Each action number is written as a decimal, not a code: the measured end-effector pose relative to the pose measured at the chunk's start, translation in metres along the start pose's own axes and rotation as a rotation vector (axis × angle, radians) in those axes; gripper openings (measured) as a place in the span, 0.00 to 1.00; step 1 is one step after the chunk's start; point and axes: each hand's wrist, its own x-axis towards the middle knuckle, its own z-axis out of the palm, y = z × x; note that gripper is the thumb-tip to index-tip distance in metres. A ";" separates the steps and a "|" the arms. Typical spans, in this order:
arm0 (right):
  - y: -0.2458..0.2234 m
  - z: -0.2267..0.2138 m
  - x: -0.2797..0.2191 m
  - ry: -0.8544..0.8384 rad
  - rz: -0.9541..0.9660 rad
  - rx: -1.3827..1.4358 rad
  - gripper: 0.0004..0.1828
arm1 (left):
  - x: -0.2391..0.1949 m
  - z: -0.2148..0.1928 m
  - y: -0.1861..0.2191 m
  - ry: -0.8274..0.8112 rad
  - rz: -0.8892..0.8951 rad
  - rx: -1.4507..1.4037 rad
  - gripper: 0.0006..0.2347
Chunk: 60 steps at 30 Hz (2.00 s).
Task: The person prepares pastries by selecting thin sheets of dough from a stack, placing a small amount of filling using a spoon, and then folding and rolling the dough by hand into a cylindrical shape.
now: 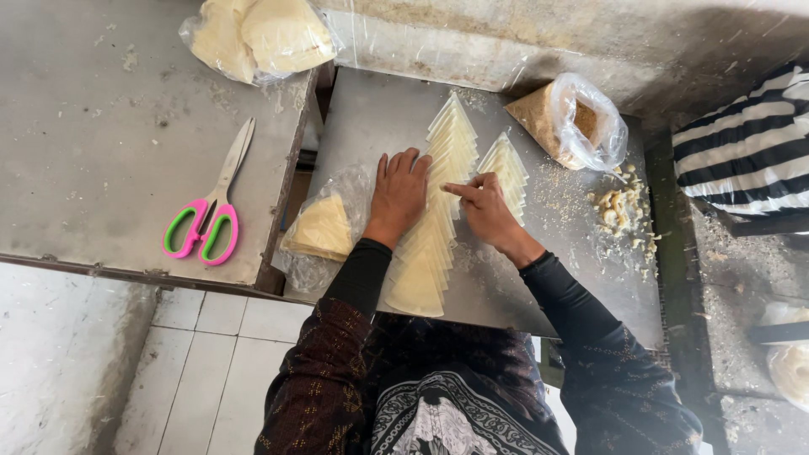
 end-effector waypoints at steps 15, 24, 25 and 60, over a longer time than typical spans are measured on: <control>-0.014 -0.019 0.004 -0.062 -0.095 -0.638 0.36 | 0.003 -0.001 0.002 -0.079 -0.014 0.019 0.14; -0.007 -0.033 0.010 0.174 -0.489 -1.207 0.29 | 0.003 0.004 -0.001 -0.113 -0.017 0.046 0.13; -0.007 -0.036 0.009 0.162 -0.448 -1.163 0.31 | 0.003 0.004 -0.001 -0.116 -0.014 0.049 0.13; 0.020 -0.044 0.076 -0.090 -0.349 -0.983 0.37 | 0.024 0.010 -0.008 -0.190 0.046 0.109 0.08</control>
